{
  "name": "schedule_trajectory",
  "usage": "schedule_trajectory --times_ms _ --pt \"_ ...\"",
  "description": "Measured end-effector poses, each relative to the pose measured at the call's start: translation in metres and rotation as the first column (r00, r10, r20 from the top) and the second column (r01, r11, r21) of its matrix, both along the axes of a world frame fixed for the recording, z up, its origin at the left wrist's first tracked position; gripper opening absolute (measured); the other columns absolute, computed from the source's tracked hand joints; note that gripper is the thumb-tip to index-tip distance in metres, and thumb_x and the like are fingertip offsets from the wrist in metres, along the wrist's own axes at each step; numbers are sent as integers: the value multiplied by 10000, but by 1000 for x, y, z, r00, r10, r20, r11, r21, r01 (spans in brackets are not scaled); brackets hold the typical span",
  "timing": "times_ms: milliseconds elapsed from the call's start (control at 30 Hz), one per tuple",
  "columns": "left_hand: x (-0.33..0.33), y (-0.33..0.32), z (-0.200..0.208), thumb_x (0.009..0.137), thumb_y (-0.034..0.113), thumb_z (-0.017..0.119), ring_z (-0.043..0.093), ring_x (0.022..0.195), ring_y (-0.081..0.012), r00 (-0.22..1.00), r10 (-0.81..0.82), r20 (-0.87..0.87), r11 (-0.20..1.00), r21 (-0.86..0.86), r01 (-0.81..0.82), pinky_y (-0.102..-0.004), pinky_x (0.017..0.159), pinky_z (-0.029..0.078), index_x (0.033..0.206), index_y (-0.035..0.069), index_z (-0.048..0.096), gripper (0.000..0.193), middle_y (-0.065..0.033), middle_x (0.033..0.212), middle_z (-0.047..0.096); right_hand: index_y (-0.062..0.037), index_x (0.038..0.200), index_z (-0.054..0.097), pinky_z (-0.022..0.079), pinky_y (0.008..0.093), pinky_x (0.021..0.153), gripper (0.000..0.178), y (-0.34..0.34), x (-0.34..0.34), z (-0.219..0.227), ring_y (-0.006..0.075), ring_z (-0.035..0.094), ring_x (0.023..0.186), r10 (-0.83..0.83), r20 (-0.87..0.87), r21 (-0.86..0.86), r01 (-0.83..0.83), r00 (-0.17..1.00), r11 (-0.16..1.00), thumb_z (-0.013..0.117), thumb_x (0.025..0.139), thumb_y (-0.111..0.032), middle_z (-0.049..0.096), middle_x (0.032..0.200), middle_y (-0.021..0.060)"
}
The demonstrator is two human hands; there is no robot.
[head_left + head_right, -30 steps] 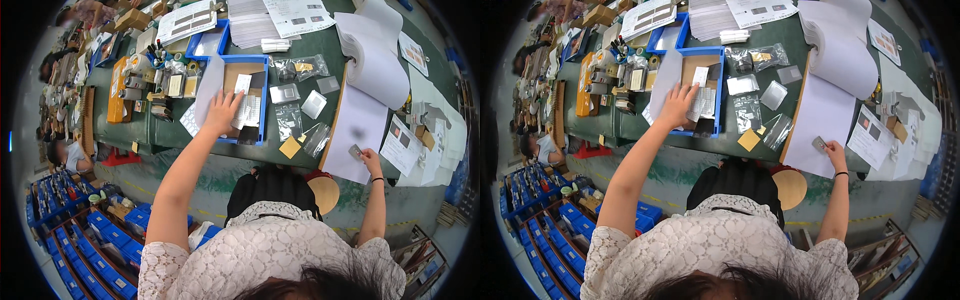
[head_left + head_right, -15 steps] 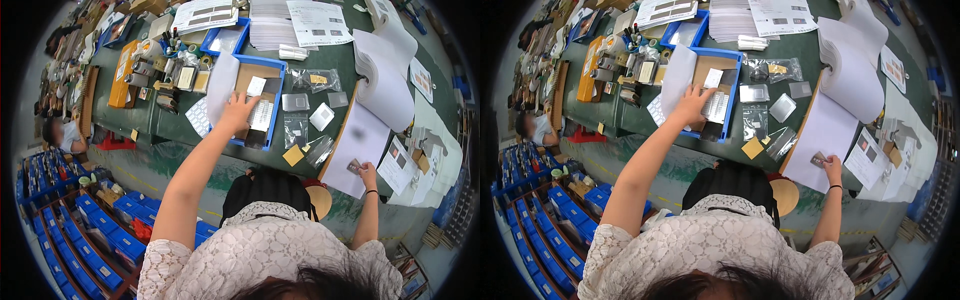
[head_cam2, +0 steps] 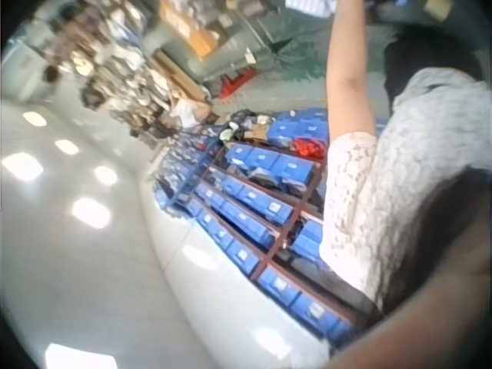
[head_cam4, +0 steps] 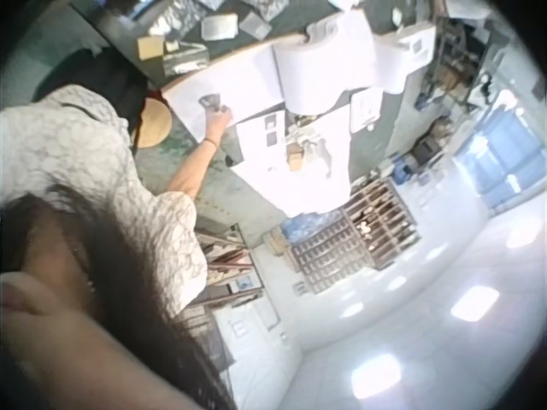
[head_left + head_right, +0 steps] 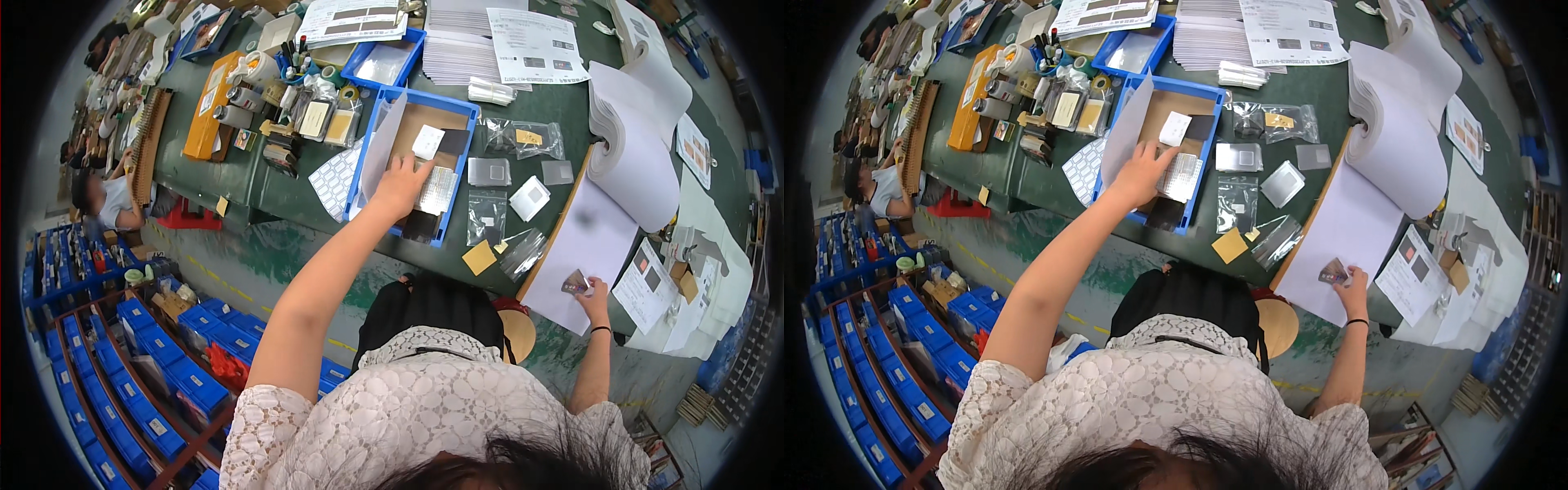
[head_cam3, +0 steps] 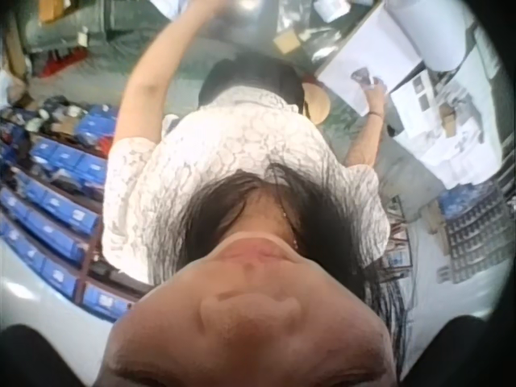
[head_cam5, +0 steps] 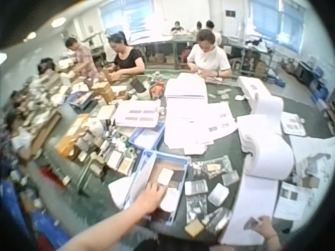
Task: Inspecting, cleaning, and packaging small engraved metal nameplates at a workstation.
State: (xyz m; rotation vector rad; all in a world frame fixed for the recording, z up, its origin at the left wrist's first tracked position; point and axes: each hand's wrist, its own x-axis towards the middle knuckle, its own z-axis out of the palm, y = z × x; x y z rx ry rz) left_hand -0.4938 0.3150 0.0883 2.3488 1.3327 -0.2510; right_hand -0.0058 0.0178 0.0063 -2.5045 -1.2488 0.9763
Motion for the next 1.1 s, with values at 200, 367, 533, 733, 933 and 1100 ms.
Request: schedule_trajectory --times_ms 200,367,533,733,933,1100 --pt "12 -10 -5 657 -19 758 294 1335 -486 998 41 -50 994 106 -36 -489 1054 388 1460 249 304 961 -220 1437 320 -91 1420 363 397 423 1034 961 8 -71 49 375 433 1221 339 335 44 -374 879 926 819 577 -27 418 1366 167" --pt "11 -22 7 678 11 753 292 1348 -467 998 6 67 981 195 -19 -489 1066 355 1463 211 303 926 -238 1436 318 -72 1359 433 418 418 981 846 13 -66 44 357 462 1183 277 310 122 -327 909 937 810 602 -29 480 1295 155" --pt "22 -59 56 747 41 705 331 1335 -445 926 3 377 967 236 -99 -485 1081 339 1435 149 359 778 -230 1417 349 -25 1170 529 438 424 905 587 23 -41 35 346 515 1033 273 232 160 -314 933 936 791 645 -56 540 1095 154" --pt "13 -143 91 794 29 639 398 1289 -420 810 89 580 968 142 -208 -470 1054 370 1270 16 504 495 -216 1300 456 -2 1169 520 434 423 908 550 25 -51 45 352 508 1045 395 278 144 -445 875 884 768 683 -68 533 1103 169" --pt "-30 -230 65 823 40 632 432 1262 -382 792 264 550 956 -44 -289 -459 1029 393 1217 38 544 404 -182 1275 489 -1 1181 521 435 413 910 534 25 -40 30 341 518 1039 412 296 125 -463 862 877 742 696 -5 543 1085 158" --pt "-90 -277 62 805 29 640 494 1156 -355 778 373 505 911 -42 -409 -418 988 431 1140 13 568 344 -172 1160 530 12 1188 529 457 406 912 520 42 -21 10 337 568 1009 327 189 99 -350 926 932 731 710 -20 577 1064 182"
